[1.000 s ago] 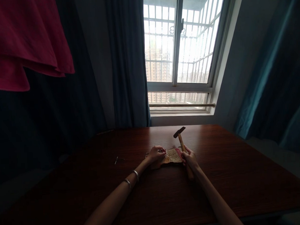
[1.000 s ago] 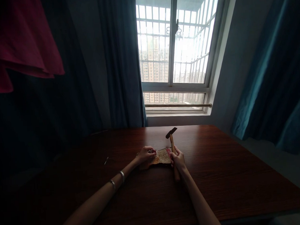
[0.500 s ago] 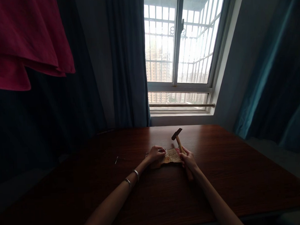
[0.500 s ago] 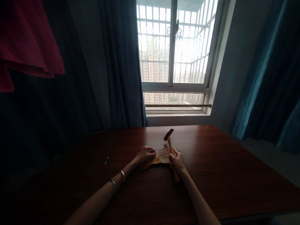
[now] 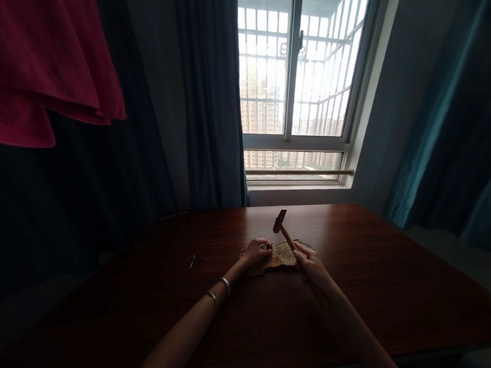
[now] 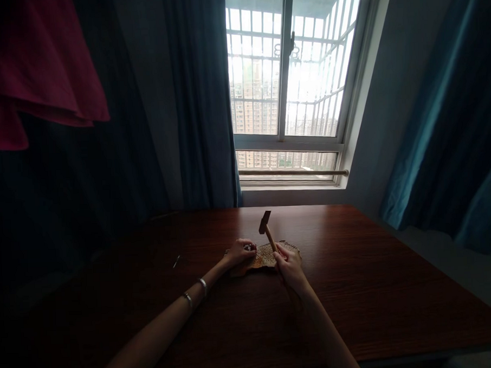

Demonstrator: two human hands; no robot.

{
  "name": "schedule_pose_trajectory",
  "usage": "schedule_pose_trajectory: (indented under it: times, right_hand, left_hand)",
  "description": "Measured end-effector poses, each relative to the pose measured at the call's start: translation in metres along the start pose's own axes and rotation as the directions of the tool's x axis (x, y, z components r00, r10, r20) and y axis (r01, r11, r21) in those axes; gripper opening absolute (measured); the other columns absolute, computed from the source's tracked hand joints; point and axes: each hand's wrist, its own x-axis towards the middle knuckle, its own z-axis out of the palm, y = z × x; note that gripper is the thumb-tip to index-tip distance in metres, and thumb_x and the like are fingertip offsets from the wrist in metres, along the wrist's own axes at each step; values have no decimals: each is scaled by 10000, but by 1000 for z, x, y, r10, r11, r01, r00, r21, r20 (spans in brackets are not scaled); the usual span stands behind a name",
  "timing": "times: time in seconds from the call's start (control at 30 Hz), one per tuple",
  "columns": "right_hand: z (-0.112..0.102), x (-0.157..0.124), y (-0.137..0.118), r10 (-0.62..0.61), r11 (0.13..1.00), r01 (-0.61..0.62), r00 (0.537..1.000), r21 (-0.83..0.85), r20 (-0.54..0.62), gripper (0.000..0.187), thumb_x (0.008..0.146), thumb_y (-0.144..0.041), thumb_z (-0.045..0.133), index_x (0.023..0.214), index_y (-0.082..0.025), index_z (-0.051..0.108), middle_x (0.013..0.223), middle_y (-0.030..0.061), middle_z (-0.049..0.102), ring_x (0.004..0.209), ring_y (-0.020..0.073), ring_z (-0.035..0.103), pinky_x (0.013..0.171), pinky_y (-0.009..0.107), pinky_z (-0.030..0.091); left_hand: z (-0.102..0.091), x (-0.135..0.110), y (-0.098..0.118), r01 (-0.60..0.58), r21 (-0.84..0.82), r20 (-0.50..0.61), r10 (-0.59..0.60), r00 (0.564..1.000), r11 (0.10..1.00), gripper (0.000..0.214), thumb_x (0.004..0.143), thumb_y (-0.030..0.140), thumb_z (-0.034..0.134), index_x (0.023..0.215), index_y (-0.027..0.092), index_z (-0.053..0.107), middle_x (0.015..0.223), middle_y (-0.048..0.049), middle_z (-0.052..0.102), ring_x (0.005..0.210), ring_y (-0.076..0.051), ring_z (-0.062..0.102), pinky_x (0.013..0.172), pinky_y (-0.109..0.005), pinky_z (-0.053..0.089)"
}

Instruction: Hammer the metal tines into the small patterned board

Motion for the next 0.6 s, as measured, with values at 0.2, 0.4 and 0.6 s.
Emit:
schedule_pose_trajectory:
  times: [0.2, 0.4, 0.6]
  right_hand:
    - [-2, -27, -45, 51, 990, -23, 977, -136, 206, 523, 808, -367, 503, 1280, -143, 517, 468, -67, 474, 255, 64, 362, 240, 164, 285]
    - [-3, -39, -63, 50, 982, -7, 973, -187, 227, 519, 816, -374, 494, 1290, -161, 504, 483, -76, 450, 256, 61, 354, 240, 165, 284]
    - [-3, -41, -66, 52, 978, 0, 969, -209, 241, 511, 815, -358, 482, 1283, -154, 512, 486, -74, 449, 267, 67, 360, 240, 172, 293]
  left_hand:
    - [0, -1, 0, -19, 1, -2, 19, 1000, 1000, 212, 687, 335, 644, 781, 161, 721, 798, -34, 710, 745, -178, 631, 702, -250, 451]
    - [-3, -2, 6, 0, -3, 4, 0, 1000, 1000, 224, 684, 334, 640, 793, 155, 722, 821, -41, 716, 766, -189, 636, 709, -256, 458]
    - [-3, -3, 6, -43, -28, 11, 43, 999, 999, 220, 685, 333, 644, 800, 163, 723, 816, -34, 716, 747, -181, 636, 693, -248, 454]
